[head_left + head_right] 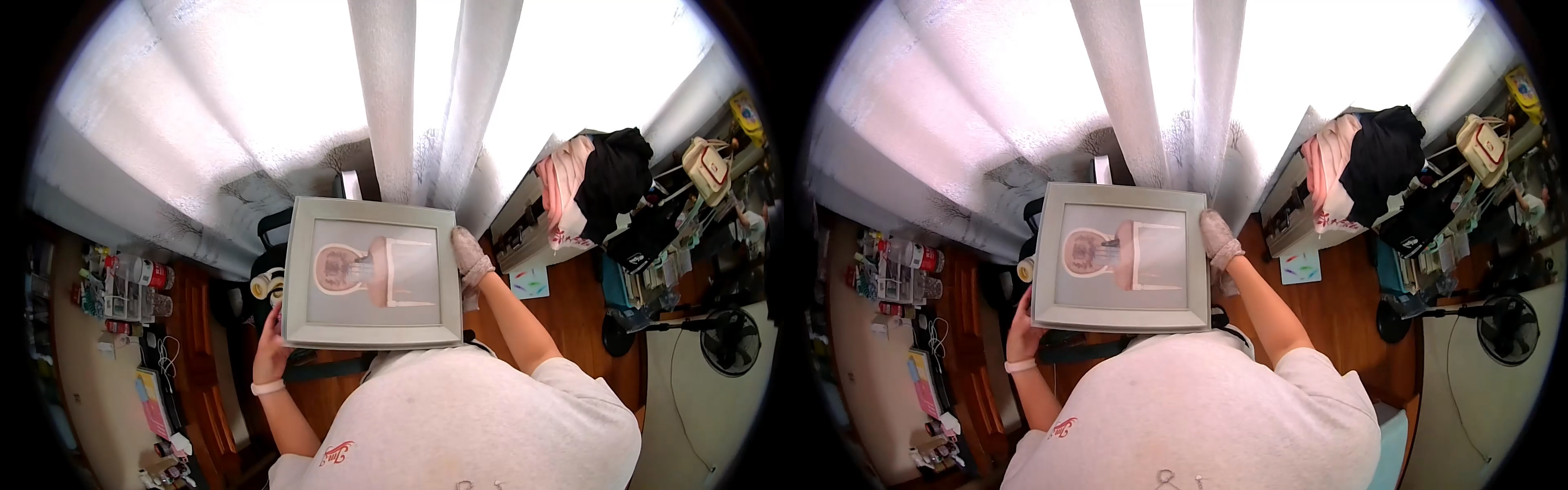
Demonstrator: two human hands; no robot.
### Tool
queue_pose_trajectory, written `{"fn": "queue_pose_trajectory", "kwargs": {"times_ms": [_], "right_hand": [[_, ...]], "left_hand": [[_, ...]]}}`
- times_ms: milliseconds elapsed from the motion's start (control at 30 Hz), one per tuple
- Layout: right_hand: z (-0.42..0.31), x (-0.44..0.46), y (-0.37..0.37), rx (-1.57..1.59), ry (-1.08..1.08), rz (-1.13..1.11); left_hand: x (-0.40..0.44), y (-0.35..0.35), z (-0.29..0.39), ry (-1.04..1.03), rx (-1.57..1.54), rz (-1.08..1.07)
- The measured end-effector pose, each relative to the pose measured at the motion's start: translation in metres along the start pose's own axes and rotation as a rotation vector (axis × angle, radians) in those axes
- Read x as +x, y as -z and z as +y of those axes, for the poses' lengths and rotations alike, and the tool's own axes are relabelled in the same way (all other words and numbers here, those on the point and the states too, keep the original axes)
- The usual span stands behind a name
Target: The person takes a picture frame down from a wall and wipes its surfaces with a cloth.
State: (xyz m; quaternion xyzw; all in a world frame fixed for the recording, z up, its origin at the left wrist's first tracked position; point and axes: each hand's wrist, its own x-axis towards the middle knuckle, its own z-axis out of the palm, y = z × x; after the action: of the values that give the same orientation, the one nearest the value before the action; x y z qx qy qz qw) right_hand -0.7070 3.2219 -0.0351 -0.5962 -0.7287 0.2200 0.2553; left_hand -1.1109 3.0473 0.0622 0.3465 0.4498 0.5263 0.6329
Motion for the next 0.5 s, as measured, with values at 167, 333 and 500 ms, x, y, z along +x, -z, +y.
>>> {"fn": "queue_pose_trajectory", "kwargs": {"times_ms": [167,333,500], "right_hand": [[-0.039,-0.016,0.048,0.013,0.130,-0.085],[-0.036,-0.020,0.068,0.062,0.388,-0.096],[0.028,0.002,0.043,-0.232,0.123,-0.038]], "left_hand": [[0.045,0.006,0.003,0.063,-0.444,-0.132],[0.063,-0.012,0.002,0.178,-0.001,-0.031],[0.052,-0.030,-0.006,0.140,0.013,-0.047]]}}
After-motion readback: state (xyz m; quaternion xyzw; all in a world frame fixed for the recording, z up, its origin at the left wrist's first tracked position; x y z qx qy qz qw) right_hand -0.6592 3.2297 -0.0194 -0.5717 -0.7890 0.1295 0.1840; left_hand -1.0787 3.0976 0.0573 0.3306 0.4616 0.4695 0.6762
